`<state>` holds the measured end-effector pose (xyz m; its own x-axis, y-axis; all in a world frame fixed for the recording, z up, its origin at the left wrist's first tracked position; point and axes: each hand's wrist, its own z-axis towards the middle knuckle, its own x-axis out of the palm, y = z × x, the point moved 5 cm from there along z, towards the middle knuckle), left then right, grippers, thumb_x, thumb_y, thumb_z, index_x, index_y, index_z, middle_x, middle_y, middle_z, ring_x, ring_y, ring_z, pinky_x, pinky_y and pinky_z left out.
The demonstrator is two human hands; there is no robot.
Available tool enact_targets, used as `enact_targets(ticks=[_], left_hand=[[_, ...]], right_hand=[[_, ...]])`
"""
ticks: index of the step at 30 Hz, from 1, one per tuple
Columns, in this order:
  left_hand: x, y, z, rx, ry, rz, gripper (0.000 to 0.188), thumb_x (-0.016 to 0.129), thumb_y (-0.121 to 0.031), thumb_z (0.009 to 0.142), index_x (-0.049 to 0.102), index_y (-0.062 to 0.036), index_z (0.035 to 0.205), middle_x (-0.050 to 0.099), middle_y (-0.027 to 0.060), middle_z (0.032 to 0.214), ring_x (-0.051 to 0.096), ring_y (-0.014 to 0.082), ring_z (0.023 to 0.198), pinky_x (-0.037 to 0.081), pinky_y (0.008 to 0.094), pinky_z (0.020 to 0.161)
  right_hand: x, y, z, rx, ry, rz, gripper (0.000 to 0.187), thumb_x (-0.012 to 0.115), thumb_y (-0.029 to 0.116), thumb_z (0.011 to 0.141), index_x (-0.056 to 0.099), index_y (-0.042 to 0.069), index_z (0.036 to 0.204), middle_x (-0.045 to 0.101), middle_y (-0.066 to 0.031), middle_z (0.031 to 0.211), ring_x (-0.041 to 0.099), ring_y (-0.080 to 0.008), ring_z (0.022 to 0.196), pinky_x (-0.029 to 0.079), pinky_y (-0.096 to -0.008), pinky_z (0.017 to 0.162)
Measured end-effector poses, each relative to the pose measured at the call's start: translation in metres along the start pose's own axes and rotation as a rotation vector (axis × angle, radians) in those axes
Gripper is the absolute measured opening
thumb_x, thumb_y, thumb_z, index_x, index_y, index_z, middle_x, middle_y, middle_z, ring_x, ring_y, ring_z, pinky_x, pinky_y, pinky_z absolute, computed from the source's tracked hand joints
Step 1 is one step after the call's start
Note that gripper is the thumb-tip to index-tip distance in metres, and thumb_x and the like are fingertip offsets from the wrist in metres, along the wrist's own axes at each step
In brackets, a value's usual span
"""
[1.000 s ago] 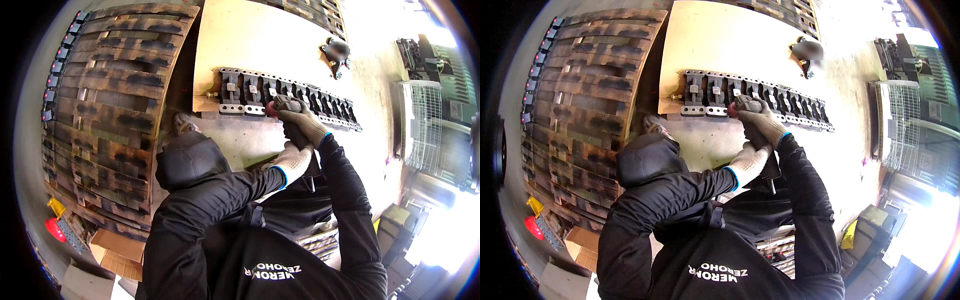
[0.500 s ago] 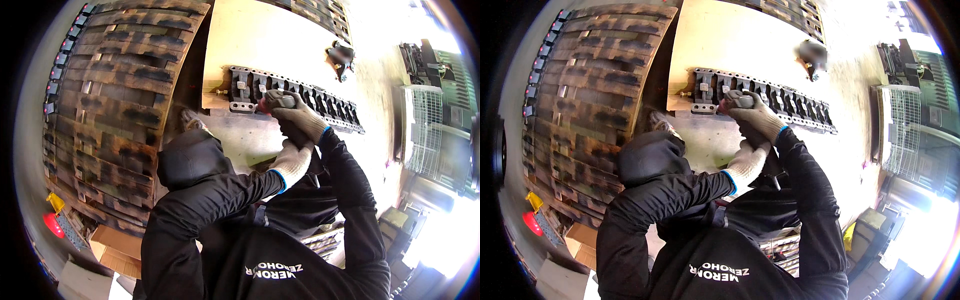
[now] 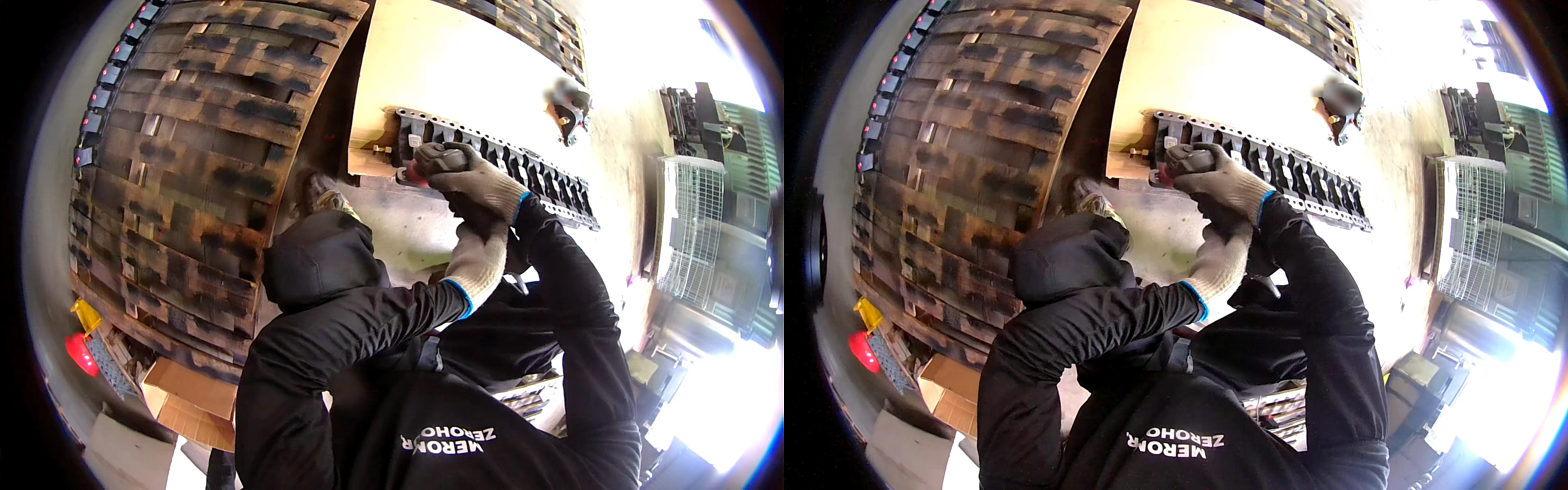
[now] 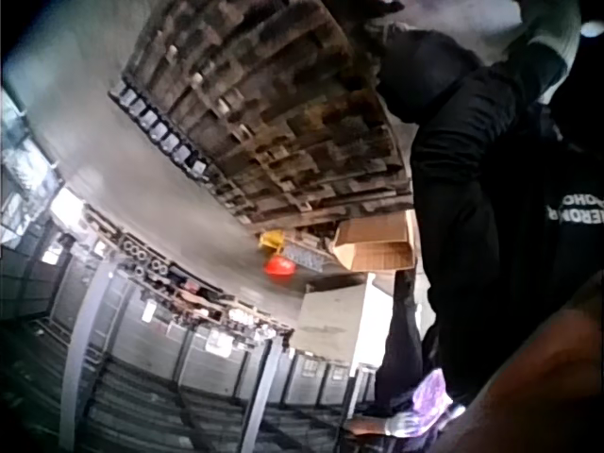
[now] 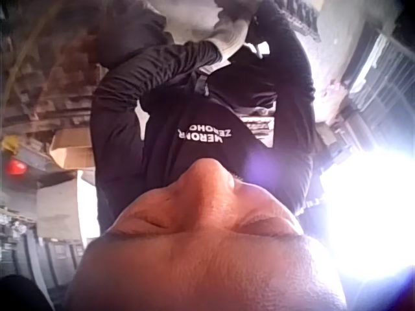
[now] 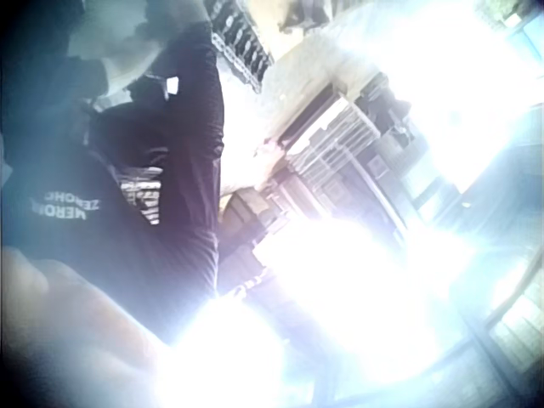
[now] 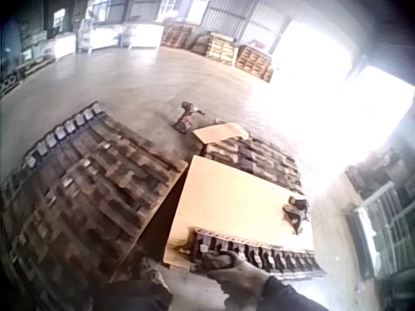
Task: The person applies a grey paste to a long black metal track using a putty knife. They scoop the paste from a flat board and spread it into the recesses of the track segments. The person works methodically along the length of the track, ensuring the paste fills the gaps.
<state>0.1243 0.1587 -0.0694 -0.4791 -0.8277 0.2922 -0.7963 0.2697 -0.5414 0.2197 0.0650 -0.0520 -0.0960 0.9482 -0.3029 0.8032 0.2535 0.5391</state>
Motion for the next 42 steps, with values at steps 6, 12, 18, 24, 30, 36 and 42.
enact_targets(ticks=[6,12,18,24,30,36,42], left_hand=[[-0.009,-0.024,-0.019,-0.015,-0.003,0.133,0.077,0.053,-0.056,0.096,0.037,0.0069,0.138,0.055,0.0354,0.133,0.052,0.047,0.128,0.04,0.0473,0.108],[-0.011,-0.032,-0.02,0.006,-0.007,0.113,0.079,0.05,-0.056,0.097,0.035,0.0075,0.141,0.054,0.035,0.134,0.051,0.0461,0.13,0.04,0.0477,0.108],[-0.012,-0.023,-0.015,0.001,-0.037,0.075,0.081,0.053,-0.056,0.096,0.034,0.0085,0.141,0.053,0.035,0.135,0.052,0.0467,0.129,0.041,0.0477,0.107],[-0.01,-0.023,-0.012,-0.055,-0.045,0.078,0.079,0.053,-0.054,0.096,0.035,0.0086,0.14,0.055,0.0351,0.132,0.054,0.0463,0.127,0.043,0.048,0.106],[-0.005,-0.015,-0.005,0.027,-0.016,0.039,0.077,0.049,-0.057,0.097,0.037,0.0077,0.137,0.057,0.0343,0.13,0.054,0.0468,0.127,0.042,0.0482,0.106],[0.001,-0.005,-0.004,-0.02,-0.035,0.118,0.081,0.047,-0.06,0.097,0.034,0.0071,0.141,0.056,0.0353,0.131,0.052,0.0481,0.129,0.039,0.0493,0.108],[0.007,-0.01,-0.008,-0.026,0.056,0.164,0.08,0.048,-0.061,0.096,0.035,0.0054,0.139,0.055,0.0318,0.135,0.05,0.0474,0.131,0.036,0.0505,0.112]], right_hand=[[-0.001,0.0,0.002,-0.047,-0.027,-0.033,0.074,0.083,0.022,0.082,0.043,0.003,0.142,0.064,-0.0091,0.103,0.063,-0.0139,0.077,0.057,-0.0302,0.067],[-0.011,-0.008,0.019,-0.105,-0.085,-0.127,0.08,0.085,0.026,0.079,0.042,0.005,0.144,0.063,-0.0073,0.104,0.062,-0.0131,0.078,0.056,-0.0299,0.069],[0.006,0.004,0.008,-0.061,0.047,-0.004,0.076,0.083,0.024,0.081,0.044,0.003,0.142,0.064,-0.0093,0.107,0.062,-0.0147,0.079,0.056,-0.029,0.071],[-0.004,0.002,0.016,-0.143,-0.041,-0.143,0.089,0.086,0.034,0.076,0.041,0.005,0.147,0.068,-0.0145,0.109,0.068,-0.0162,0.085,0.058,-0.0298,0.072],[-0.007,0.002,0.01,-0.066,-0.034,-0.056,0.084,0.085,0.03,0.079,0.041,0.003,0.145,0.066,-0.012,0.106,0.066,-0.0164,0.081,0.057,-0.0297,0.07],[0.003,0.0,0.004,-0.078,0.027,0.018,0.076,0.082,0.024,0.083,0.04,0.003,0.143,0.064,-0.0119,0.105,0.064,-0.0161,0.076,0.058,-0.0308,0.065],[-0.013,-0.005,-0.012,-0.011,-0.072,0.066,0.079,0.082,0.022,0.084,0.037,0.004,0.146,0.064,-0.0101,0.1,0.063,-0.0152,0.074,0.058,-0.0304,0.063]])
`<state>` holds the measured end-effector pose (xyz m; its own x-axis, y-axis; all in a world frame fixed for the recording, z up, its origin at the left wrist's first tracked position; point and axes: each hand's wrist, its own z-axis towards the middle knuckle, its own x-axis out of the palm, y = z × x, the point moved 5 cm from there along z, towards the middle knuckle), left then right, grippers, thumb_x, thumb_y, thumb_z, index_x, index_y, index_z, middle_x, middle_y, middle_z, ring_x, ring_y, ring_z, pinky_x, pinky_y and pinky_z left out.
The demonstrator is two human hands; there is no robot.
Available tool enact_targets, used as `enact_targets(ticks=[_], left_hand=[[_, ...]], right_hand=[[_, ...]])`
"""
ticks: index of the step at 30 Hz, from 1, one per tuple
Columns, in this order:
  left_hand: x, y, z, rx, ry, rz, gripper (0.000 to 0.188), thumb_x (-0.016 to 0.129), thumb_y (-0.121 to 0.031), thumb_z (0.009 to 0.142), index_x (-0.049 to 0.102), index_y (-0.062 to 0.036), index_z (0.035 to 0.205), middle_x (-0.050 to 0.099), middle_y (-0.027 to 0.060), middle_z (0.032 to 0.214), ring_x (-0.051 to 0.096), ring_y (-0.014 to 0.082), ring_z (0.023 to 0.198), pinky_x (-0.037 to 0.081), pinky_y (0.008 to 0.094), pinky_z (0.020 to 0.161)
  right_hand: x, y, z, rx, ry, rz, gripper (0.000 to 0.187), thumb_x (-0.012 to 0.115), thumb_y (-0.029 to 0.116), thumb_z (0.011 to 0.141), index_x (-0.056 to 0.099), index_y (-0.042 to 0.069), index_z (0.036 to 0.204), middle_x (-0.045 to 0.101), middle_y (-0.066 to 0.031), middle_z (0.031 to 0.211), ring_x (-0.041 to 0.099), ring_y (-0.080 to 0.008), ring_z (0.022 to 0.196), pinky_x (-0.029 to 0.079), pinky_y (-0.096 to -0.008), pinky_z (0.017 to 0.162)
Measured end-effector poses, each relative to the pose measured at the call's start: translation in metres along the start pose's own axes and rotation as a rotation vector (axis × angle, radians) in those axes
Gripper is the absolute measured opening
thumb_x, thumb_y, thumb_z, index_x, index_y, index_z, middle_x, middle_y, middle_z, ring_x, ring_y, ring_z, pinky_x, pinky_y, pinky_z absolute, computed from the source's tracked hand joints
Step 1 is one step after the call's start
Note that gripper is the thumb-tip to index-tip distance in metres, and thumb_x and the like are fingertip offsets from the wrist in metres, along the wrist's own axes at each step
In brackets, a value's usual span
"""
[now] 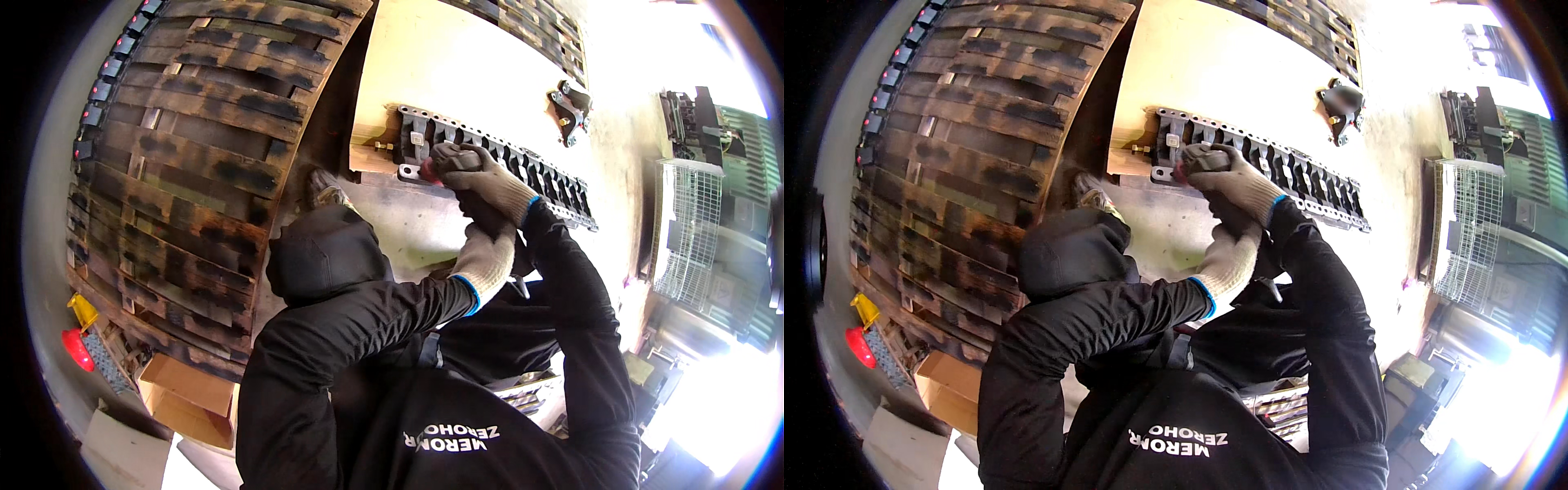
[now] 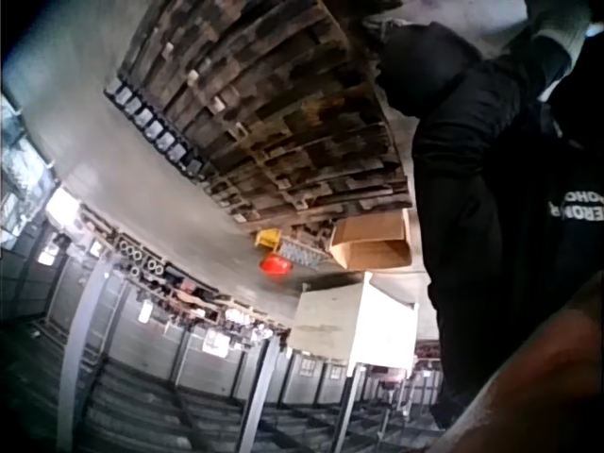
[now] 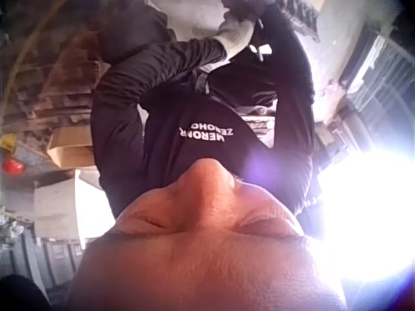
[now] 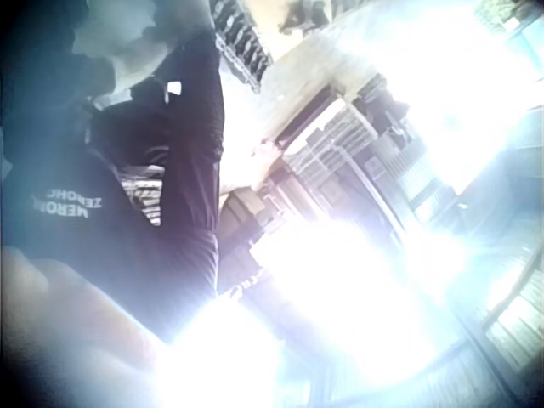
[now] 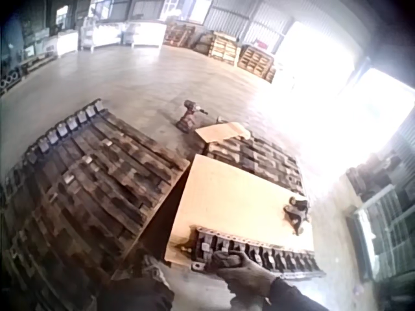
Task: The person applies a grey paste to a long black metal track using a putty knife. They scoop the paste from a flat board and spread it into the recesses of the track segments. The person works methodically along the length of the track, ensuring the paste fills the gaps.
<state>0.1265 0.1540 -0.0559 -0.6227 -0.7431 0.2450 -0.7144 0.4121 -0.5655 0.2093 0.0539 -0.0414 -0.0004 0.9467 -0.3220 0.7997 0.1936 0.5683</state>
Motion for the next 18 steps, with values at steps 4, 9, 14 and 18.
enact_targets(ticks=[4,9,14,18], left_hand=[[0.003,-0.002,-0.007,-0.036,0.022,0.1,0.079,0.05,-0.061,0.095,0.038,0.0028,0.139,0.055,0.0298,0.136,0.051,0.0454,0.131,0.038,0.0479,0.11],[0.0,0.002,-0.006,0.001,-0.012,0.05,0.081,0.048,-0.061,0.096,0.036,0.0049,0.14,0.053,0.0329,0.138,0.05,0.0473,0.132,0.037,0.0507,0.111],[0.006,-0.001,-0.006,-0.015,0.033,0.12,0.08,0.051,-0.062,0.095,0.038,0.0042,0.138,0.056,0.0309,0.135,0.053,0.0452,0.13,0.039,0.0485,0.11],[0.012,0.004,-0.003,-0.033,0.017,0.146,0.08,0.051,-0.062,0.095,0.039,0.0042,0.138,0.056,0.0306,0.135,0.052,0.0446,0.13,0.039,0.0474,0.109]], right_hand=[[-0.008,-0.013,-0.005,0.015,-0.037,0.029,0.079,0.082,0.022,0.083,0.037,0.003,0.146,0.064,-0.0102,0.1,0.064,-0.0157,0.074,0.058,-0.0307,0.062],[0.001,-0.006,-0.005,0.001,0.017,0.038,0.081,0.082,0.022,0.083,0.035,0.003,0.146,0.063,-0.0111,0.099,0.064,-0.0169,0.074,0.058,-0.032,0.062],[-0.012,-0.012,-0.015,0.065,-0.044,0.059,0.087,0.082,0.025,0.083,0.03,0.003,0.149,0.063,-0.0128,0.101,0.064,-0.0181,0.075,0.059,-0.0332,0.063],[-0.011,-0.017,-0.011,0.054,-0.032,0.052,0.085,0.083,0.026,0.083,0.032,0.003,0.147,0.063,-0.013,0.105,0.065,-0.0183,0.079,0.059,-0.0337,0.064]])
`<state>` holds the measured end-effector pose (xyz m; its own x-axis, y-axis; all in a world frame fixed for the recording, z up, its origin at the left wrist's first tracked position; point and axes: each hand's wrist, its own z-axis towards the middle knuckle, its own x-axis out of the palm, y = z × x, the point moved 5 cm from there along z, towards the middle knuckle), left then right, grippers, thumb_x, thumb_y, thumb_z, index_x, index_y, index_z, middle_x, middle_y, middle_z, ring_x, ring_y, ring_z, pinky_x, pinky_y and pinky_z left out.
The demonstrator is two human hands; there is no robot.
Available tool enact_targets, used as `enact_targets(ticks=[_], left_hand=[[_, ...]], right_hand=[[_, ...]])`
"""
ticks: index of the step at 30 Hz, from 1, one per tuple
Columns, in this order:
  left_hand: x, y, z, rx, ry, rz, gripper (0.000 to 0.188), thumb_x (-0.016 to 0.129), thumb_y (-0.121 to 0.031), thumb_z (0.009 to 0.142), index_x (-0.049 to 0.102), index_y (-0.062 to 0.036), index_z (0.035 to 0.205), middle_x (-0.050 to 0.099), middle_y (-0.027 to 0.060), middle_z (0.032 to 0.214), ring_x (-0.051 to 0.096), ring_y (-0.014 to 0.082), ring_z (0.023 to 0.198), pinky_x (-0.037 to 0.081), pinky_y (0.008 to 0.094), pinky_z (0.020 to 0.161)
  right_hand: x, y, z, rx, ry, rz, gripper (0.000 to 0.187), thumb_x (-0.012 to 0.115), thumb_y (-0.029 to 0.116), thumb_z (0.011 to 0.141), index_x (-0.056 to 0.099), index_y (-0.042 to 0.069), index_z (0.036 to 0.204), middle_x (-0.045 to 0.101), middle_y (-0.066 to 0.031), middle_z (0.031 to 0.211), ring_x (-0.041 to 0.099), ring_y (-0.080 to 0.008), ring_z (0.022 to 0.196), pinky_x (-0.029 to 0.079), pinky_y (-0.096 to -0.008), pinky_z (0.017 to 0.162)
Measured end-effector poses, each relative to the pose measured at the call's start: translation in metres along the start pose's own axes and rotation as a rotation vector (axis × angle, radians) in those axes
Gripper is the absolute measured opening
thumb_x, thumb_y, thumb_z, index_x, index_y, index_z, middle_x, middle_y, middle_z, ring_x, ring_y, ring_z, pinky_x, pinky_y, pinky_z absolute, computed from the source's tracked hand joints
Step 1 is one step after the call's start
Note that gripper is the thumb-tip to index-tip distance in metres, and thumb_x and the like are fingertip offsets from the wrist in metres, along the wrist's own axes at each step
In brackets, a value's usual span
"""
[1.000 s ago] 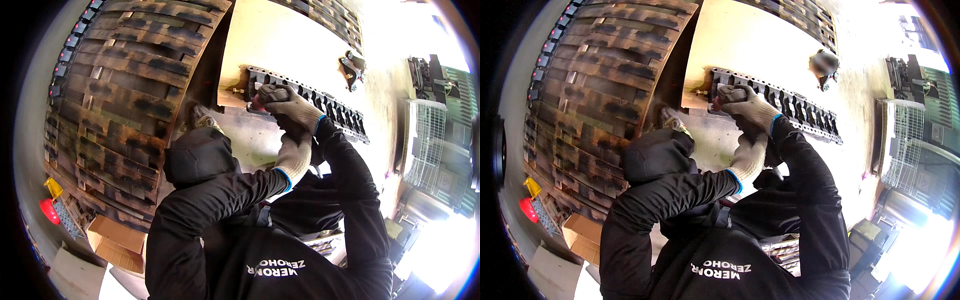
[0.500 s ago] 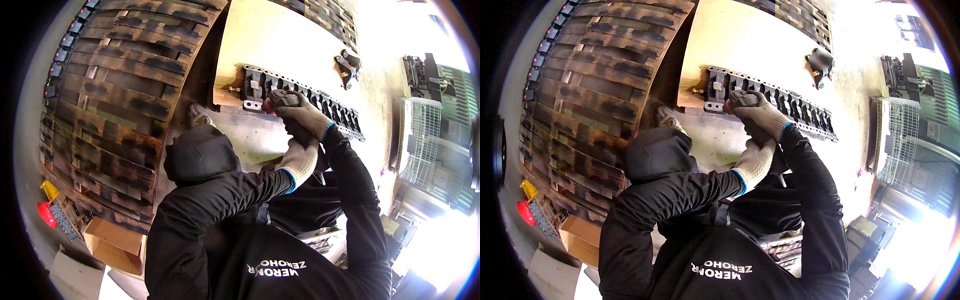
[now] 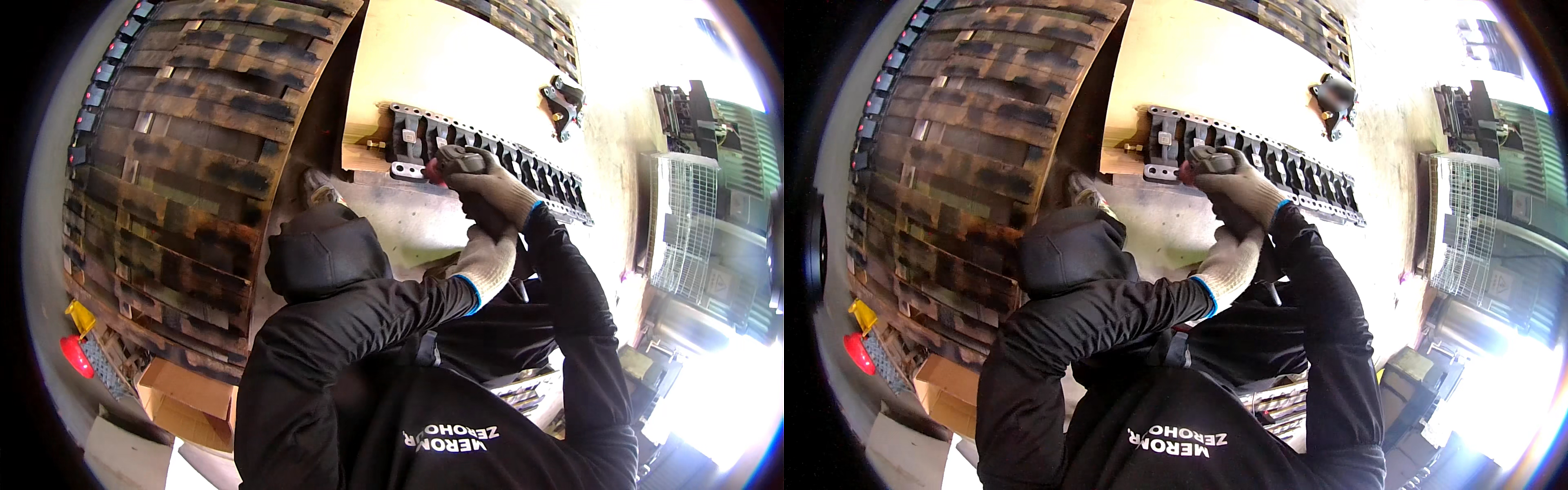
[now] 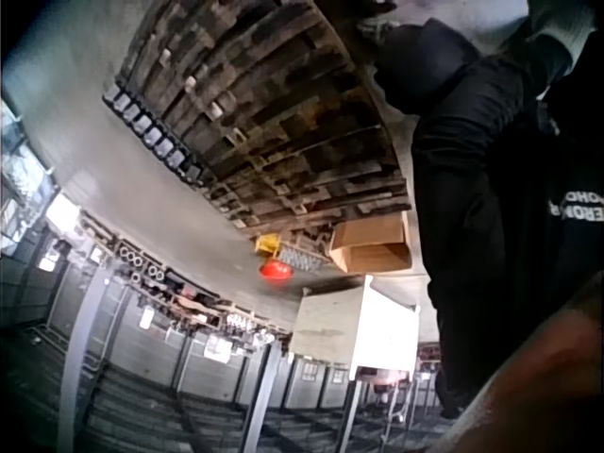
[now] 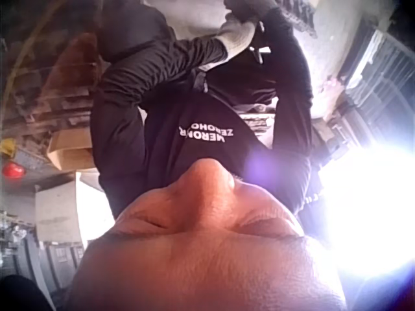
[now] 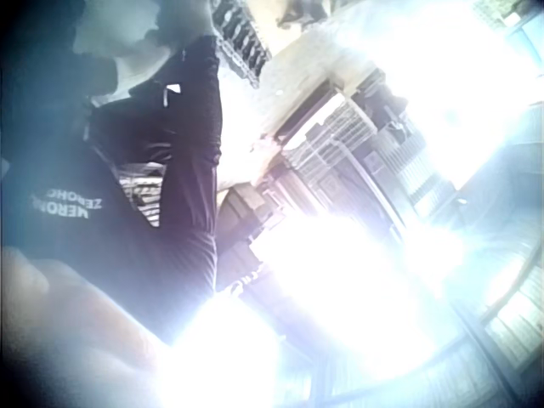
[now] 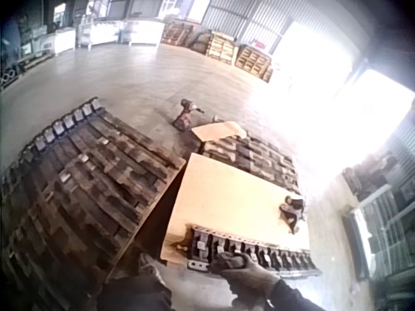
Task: The person applies a grey paste to a long black metal track using a putty knife. They scoop the paste from a flat board and spread it into the recesses of the track segments. The person works methodically along the length of the track, ensuring the paste fills the gaps.
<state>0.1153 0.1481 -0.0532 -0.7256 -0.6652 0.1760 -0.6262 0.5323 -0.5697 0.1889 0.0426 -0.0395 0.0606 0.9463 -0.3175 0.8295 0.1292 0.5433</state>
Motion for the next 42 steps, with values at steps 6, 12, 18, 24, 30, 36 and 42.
enact_targets(ticks=[6,12,18,24,30,36,42], left_hand=[[-0.012,-0.007,-0.004,0.05,0.015,-0.092,0.077,0.051,-0.057,0.096,0.038,0.0065,0.139,0.055,0.0325,0.134,0.052,0.0451,0.13,0.039,0.0497,0.11],[-0.015,-0.014,-0.009,-0.003,-0.038,-0.076,0.079,0.052,-0.058,0.095,0.038,0.0076,0.137,0.057,0.0339,0.131,0.054,0.0471,0.127,0.041,0.0495,0.107],[-0.021,-0.018,-0.007,0.051,-0.097,-0.159,0.074,0.053,-0.052,0.096,0.038,0.009,0.135,0.058,0.0347,0.127,0.058,0.0464,0.122,0.045,0.0486,0.104],[-0.024,-0.019,-0.004,0.002,-0.112,-0.131,0.077,0.051,-0.055,0.097,0.035,0.0083,0.138,0.058,0.0341,0.128,0.058,0.0454,0.122,0.045,0.0475,0.104],[-0.027,-0.019,-0.01,0.025,-0.103,-0.208,0.078,0.05,-0.057,0.097,0.035,0.0073,0.138,0.057,0.0341,0.129,0.057,0.0453,0.125,0.043,0.0483,0.106],[-0.016,-0.014,-0.012,0.022,-0.034,-0.085,0.077,0.051,-0.056,0.097,0.036,0.008,0.137,0.056,0.0352,0.13,0.054,0.0477,0.127,0.042,0.0488,0.107],[-0.005,-0.009,-0.01,0.047,-0.006,-0.034,0.078,0.05,-0.057,0.097,0.038,0.0088,0.136,0.055,0.0352,0.133,0.051,0.0464,0.13,0.04,0.0506,0.108]], right_hand=[[0.004,0.005,0.004,0.005,0.016,0.011,0.078,0.083,0.025,0.083,0.039,0.001,0.142,0.064,-0.0124,0.103,0.065,-0.0178,0.078,0.059,-0.0327,0.065],[0.004,0.005,0.014,-0.115,0.041,-0.017,0.075,0.082,0.025,0.083,0.041,0.001,0.141,0.064,-0.0111,0.103,0.064,-0.0166,0.076,0.058,-0.0311,0.064],[0.007,0.012,0.026,-0.12,0.066,-0.091,0.091,0.084,0.03,0.077,0.037,-0.004,0.146,0.065,-0.0159,0.113,0.066,-0.019,0.09,0.057,-0.0321,0.075],[0.01,0.007,0.034,-0.093,0.096,-0.051,0.091,0.084,0.033,0.077,0.037,-0.004,0.145,0.064,-0.0175,0.115,0.066,-0.019,0.088,0.057,-0.0317,0.075],[0.019,0.03,0.016,-0.058,0.046,-0.099,0.078,0.082,0.021,0.083,0.037,0.0,0.144,0.064,-0.011,0.099,0.064,-0.0159,0.072,0.057,-0.0306,0.062],[0.004,0.002,0.021,-0.067,0.055,-0.01,0.08,0.082,0.021,0.083,0.037,0.002,0.146,0.064,-0.0108,0.101,0.064,-0.0157,0.072,0.057,-0.0307,0.061],[-0.003,-0.007,0.007,-0.042,-0.005,-0.019,0.08,0.082,0.021,0.082,0.037,0.003,0.145,0.064,-0.0116,0.102,0.065,-0.016,0.074,0.058,-0.0304,0.062]])
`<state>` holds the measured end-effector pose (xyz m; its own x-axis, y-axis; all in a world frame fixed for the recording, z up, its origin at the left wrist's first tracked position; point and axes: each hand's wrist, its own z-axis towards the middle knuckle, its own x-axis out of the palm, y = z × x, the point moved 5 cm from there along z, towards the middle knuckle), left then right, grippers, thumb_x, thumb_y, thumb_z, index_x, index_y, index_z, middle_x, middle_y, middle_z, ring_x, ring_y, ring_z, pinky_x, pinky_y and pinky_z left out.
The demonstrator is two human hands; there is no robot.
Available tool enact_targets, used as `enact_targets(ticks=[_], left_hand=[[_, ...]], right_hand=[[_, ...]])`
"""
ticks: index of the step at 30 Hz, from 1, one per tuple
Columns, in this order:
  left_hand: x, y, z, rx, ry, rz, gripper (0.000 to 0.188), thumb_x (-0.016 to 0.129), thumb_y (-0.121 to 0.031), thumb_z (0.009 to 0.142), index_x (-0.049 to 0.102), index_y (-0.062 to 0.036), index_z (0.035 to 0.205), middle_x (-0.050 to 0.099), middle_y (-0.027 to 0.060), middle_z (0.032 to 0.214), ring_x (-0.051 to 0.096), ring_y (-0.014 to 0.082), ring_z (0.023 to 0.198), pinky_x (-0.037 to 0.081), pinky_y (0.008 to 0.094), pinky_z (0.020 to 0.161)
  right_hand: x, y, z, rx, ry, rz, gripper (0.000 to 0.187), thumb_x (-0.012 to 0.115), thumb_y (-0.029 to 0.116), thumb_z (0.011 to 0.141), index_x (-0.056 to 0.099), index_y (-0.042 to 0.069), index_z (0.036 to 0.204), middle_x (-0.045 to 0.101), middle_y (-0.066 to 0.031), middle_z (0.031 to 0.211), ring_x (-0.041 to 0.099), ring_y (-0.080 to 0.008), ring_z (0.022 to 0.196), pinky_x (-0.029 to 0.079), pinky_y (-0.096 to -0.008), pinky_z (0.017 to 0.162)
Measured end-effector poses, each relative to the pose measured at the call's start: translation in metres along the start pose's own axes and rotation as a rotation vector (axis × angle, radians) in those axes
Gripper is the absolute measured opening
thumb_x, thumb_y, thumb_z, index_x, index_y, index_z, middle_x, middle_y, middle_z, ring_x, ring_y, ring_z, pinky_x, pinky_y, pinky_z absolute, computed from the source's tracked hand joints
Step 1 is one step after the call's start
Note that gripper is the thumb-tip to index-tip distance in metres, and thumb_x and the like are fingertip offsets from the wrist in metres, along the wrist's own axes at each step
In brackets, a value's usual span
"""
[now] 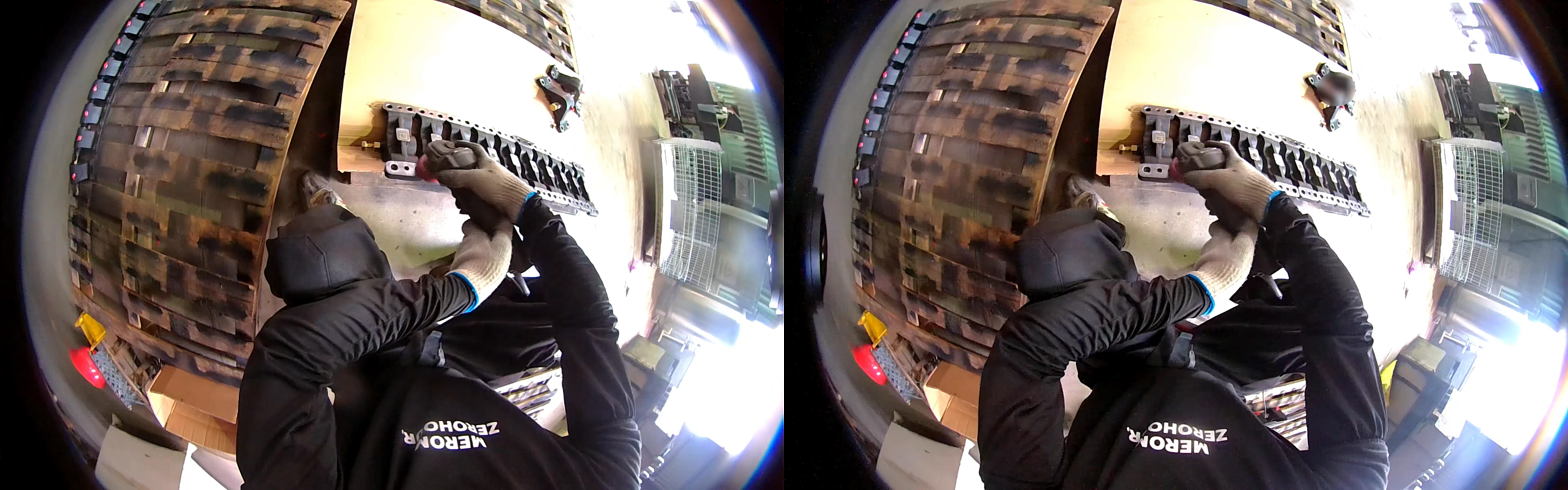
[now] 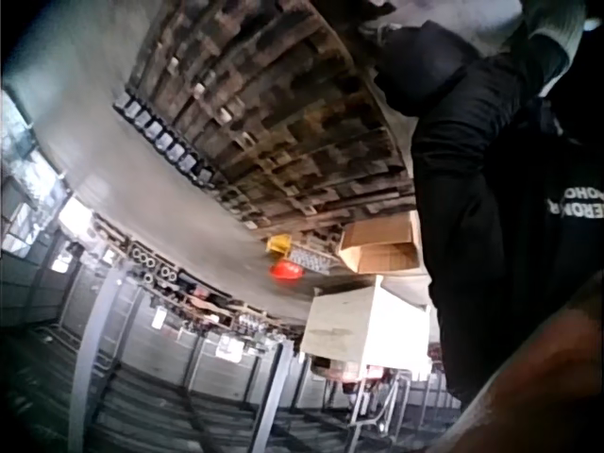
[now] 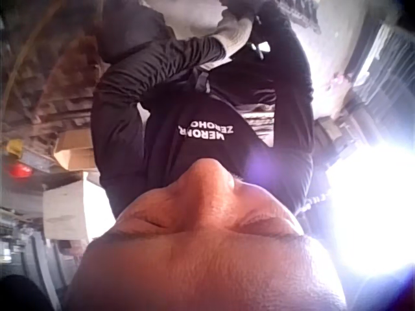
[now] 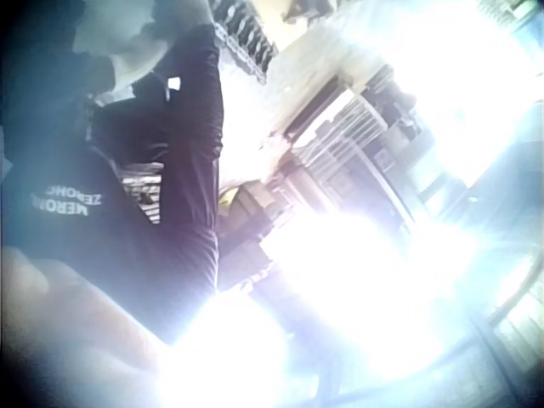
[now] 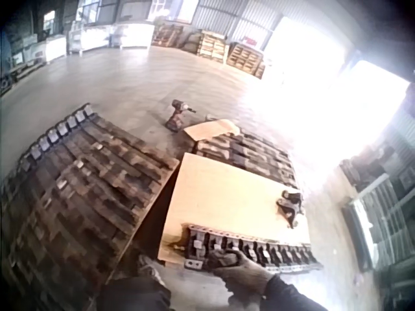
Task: The person applies a grey paste to a long black metal track using a putty knife. They scoop the paste from a flat board and spread it into the recesses of the track segments. The person works methodically along the length of the track, ensuring the paste fills the gaps.
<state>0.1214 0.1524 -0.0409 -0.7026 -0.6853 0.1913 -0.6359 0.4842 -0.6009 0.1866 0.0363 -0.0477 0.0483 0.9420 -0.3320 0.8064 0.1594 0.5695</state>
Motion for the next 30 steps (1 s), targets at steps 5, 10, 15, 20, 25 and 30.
enact_targets(ticks=[5,10,15,20,25,30], left_hand=[[0.031,0.002,0.013,0.087,0.158,0.015,0.079,0.053,-0.057,0.095,0.041,0.0065,0.139,0.058,0.0328,0.132,0.054,0.0444,0.129,0.041,0.0461,0.108],[0.053,-0.034,0.014,0.645,0.404,0.132,0.069,0.058,-0.049,0.093,0.048,0.0011,0.14,0.063,0.0301,0.125,0.06,0.0389,0.122,0.048,0.0392,0.1],[0.059,-0.079,-0.004,0.528,0.571,-0.251,0.031,0.06,-0.02,0.097,0.059,0.0004,0.121,0.06,0.01,0.105,0.059,0.018,0.087,0.052,0.0316,0.077],[0.012,-0.1,0.031,0.726,0.169,-0.227,0.026,0.06,-0.017,0.099,0.064,-0.0004,0.119,0.068,0.0039,0.09,0.062,0.0103,0.073,0.05,0.0251,0.068],[-0.023,-0.105,0.034,0.849,-0.035,-0.283,0.027,0.059,-0.006,0.098,0.065,-0.0034,0.124,0.07,0.0053,0.097,0.065,0.0125,0.077,0.054,0.0258,0.067],[-0.028,-0.12,-0.006,0.926,-0.068,-0.177,0.022,0.057,-0.002,0.096,0.071,-0.005,0.113,0.073,0.0064,0.092,0.068,0.0146,0.072,0.056,0.0269,0.063]], right_hand=[[-0.037,-0.012,-0.032,-0.002,-0.156,-0.082,0.088,0.084,0.015,0.075,0.035,0.002,0.147,0.063,-0.014,0.107,0.065,-0.0187,0.077,0.059,-0.0319,0.066],[-0.129,-0.023,-0.075,-0.342,-0.493,-0.025,0.1,0.086,0.009,0.064,0.034,0.006,0.149,0.058,-0.0125,0.121,0.058,-0.0237,0.108,0.053,-0.0365,0.092],[-0.24,-0.021,-0.214,-0.628,-1.019,-0.212,0.091,0.085,0.011,0.067,0.038,0.009,0.145,0.057,-0.0102,0.122,0.058,-0.0234,0.107,0.052,-0.0367,0.092],[-0.311,-0.102,-0.342,-0.661,-1.418,-0.296,0.097,0.086,0.018,0.07,0.033,0.009,0.15,0.056,-0.0156,0.134,0.058,-0.0267,0.116,0.051,-0.0398,0.097],[-0.279,-0.261,-0.416,-0.696,-1.565,0.046,0.098,0.084,0.002,0.07,0.031,0.011,0.152,0.054,-0.0116,0.133,0.058,-0.0225,0.111,0.052,-0.0358,0.093],[-0.169,-0.439,-0.408,-0.361,-1.612,0.501,0.099,0.082,-0.001,0.069,0.03,0.009,0.153,0.057,-0.0111,0.126,0.059,-0.0206,0.107,0.053,-0.036,0.091]])
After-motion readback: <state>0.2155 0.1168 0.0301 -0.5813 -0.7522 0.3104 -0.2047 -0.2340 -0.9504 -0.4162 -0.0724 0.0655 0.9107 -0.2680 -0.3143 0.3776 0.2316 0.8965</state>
